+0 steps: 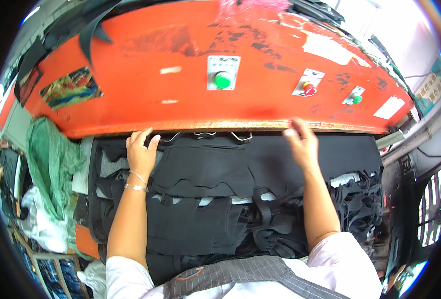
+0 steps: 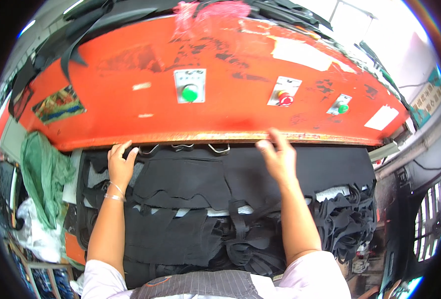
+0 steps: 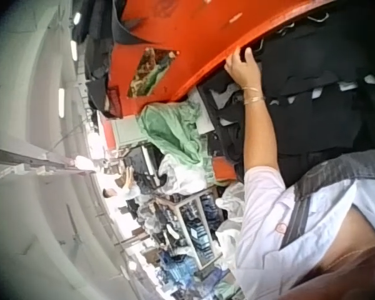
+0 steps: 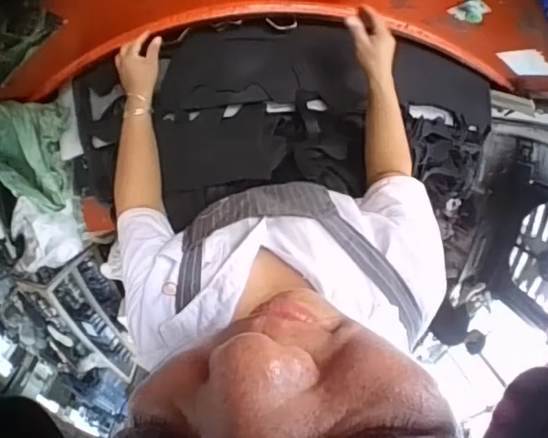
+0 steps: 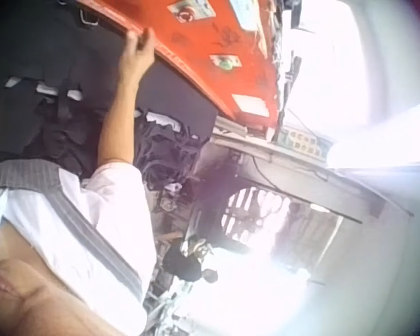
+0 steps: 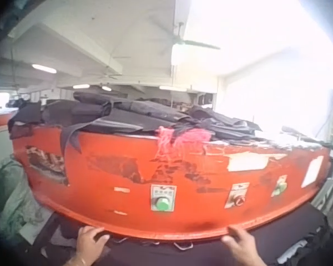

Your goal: Die-cutting black fabric components using a hydraulic press machine.

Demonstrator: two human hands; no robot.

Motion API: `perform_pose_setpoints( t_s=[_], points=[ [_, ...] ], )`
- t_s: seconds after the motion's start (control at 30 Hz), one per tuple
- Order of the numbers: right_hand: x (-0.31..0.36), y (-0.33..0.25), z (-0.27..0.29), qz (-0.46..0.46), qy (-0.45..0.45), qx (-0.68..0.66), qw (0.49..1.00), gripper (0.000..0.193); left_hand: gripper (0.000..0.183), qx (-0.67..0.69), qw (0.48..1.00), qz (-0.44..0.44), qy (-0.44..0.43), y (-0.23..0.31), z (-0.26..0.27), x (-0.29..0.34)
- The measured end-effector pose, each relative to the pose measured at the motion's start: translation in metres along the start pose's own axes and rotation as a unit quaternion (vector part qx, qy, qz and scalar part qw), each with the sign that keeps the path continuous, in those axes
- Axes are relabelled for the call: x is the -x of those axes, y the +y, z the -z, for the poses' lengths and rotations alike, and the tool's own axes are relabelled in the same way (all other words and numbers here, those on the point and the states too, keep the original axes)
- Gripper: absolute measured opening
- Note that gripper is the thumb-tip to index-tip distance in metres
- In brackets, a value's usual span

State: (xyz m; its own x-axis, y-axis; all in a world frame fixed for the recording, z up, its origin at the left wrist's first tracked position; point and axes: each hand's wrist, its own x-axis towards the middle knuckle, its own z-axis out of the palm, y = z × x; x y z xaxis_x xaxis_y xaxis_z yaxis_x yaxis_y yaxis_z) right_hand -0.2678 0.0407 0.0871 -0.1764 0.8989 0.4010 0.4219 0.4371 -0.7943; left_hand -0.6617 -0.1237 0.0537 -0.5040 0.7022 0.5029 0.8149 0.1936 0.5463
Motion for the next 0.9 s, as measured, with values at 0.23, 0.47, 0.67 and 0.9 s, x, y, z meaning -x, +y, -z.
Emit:
perform_pose_setpoints(
  t_s=[0.23,0.47,0.67,0.9],
  points=[
    [-0.152,0.026,0.141,0.139,0.503,0.138,0.842,0.045,0.017,0.327,0.923,-0.137,-0.148,0.210,-0.023,-0.060],
    [-0.164,0.035,0.148,0.118,0.447,0.055,0.885,0.062,0.045,0.131,0.943,-0.260,-0.159,0.220,-0.026,-0.105],
    [-0.001,-0.059,0.110,0.276,-0.121,0.013,0.953,0.040,0.043,0.138,0.843,-0.190,-0.484,0.196,0.040,0.040],
    [0.180,-0.105,0.022,0.272,-0.404,0.111,0.866,0.029,0.059,-0.035,0.850,-0.249,-0.463,0.188,0.072,0.155]
  ],
)
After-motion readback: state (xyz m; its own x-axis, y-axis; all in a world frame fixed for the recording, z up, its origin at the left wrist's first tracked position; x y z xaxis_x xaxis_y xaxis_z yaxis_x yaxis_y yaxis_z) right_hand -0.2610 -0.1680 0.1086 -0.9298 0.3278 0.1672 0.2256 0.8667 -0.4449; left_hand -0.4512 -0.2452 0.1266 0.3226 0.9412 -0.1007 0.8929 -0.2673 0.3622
